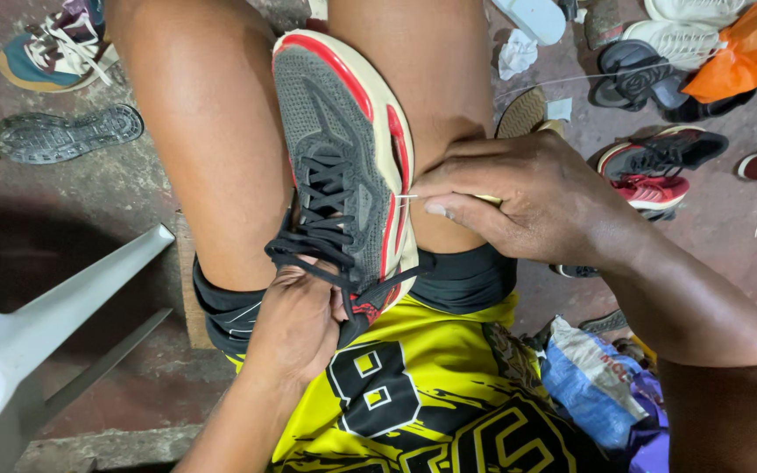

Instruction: The person uses an awl and thread to stitch the sole of a black and red sneaker.

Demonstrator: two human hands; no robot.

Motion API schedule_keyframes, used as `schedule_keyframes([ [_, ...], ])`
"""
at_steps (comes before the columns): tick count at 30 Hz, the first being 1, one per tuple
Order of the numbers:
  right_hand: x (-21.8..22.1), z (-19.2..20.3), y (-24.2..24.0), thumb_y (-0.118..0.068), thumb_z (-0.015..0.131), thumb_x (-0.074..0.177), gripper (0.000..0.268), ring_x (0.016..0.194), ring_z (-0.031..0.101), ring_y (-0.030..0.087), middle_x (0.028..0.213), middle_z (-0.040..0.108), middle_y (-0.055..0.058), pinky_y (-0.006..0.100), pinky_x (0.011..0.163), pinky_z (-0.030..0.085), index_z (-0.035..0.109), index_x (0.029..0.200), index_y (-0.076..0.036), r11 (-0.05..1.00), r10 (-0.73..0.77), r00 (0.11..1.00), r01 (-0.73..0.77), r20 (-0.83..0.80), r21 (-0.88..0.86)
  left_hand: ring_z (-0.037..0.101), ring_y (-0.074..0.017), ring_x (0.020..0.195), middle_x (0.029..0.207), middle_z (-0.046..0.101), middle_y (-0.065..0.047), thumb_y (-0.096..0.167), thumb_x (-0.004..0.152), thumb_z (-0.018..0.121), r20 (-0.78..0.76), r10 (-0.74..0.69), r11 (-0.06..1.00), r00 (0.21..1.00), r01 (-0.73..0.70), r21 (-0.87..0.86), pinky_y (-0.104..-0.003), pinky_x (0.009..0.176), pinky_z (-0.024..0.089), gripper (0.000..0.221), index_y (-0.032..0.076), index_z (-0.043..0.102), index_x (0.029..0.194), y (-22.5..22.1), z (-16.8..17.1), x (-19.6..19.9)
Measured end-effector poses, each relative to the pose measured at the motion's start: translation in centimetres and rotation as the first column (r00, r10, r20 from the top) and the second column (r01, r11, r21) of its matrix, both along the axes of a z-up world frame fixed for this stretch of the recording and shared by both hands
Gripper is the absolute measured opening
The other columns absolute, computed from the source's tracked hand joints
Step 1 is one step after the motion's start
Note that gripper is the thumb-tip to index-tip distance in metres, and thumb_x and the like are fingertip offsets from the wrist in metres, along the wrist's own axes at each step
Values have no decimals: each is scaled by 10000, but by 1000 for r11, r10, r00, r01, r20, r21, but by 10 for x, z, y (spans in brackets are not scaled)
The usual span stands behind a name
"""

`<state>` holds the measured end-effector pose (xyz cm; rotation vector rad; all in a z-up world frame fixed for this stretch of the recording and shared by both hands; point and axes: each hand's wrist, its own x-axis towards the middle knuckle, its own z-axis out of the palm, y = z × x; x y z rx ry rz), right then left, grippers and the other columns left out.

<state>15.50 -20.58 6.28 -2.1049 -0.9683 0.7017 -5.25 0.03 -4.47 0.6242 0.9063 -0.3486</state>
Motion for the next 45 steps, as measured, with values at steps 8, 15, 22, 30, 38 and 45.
schedule_keyframes([
  [8,19,-7,4,-228,697,956,185,912,731,274,1026,760,53,370,759,576,752,1107,-136,993,115,993,-115,10,34,670,-232,1165,1309,654,-134,-10,914,465,54,19,991,998,-11,-135,-431,1028,551,462,14,508,1374,0,29,40],
  [15,25,1,12,-233,689,930,159,807,728,238,905,741,18,366,685,574,768,1041,-153,984,163,986,-164,-32,-65,646,-218,1190,1363,618,-119,40,1004,485,72,29,984,997,-16,-177,-428,1063,517,443,10,473,1445,6,13,29],
  [22,36,0,17,-199,727,874,157,826,721,245,893,723,13,378,700,570,761,1017,-144,958,286,957,-285,43,-32,669,-232,1132,1299,641,-124,76,1023,545,159,3,962,987,40,-268,-453,1013,551,391,21,489,1406,9,6,30],
  [30,30,7,20,-167,720,813,230,793,705,265,914,703,44,387,634,546,735,1036,-115,941,338,927,-333,162,-56,705,-211,970,1156,693,-104,50,1007,633,122,-31,979,992,55,-195,-428,841,595,294,7,591,1294,5,20,41],
  [38,-8,-4,20,-187,650,955,151,752,696,190,907,662,43,351,605,542,661,1066,-85,945,252,940,-188,231,-267,704,-195,1009,1154,710,-105,-25,978,594,118,22,999,993,-16,-49,-367,914,591,236,-16,653,1206,-3,13,41],
  [45,-19,15,16,-83,645,810,238,835,677,228,973,633,112,348,681,568,607,1037,-21,933,298,862,-170,411,-318,683,-168,1072,1174,709,-92,-133,959,546,268,-116,971,956,52,235,-321,970,563,269,-45,642,1195,-11,13,14],
])
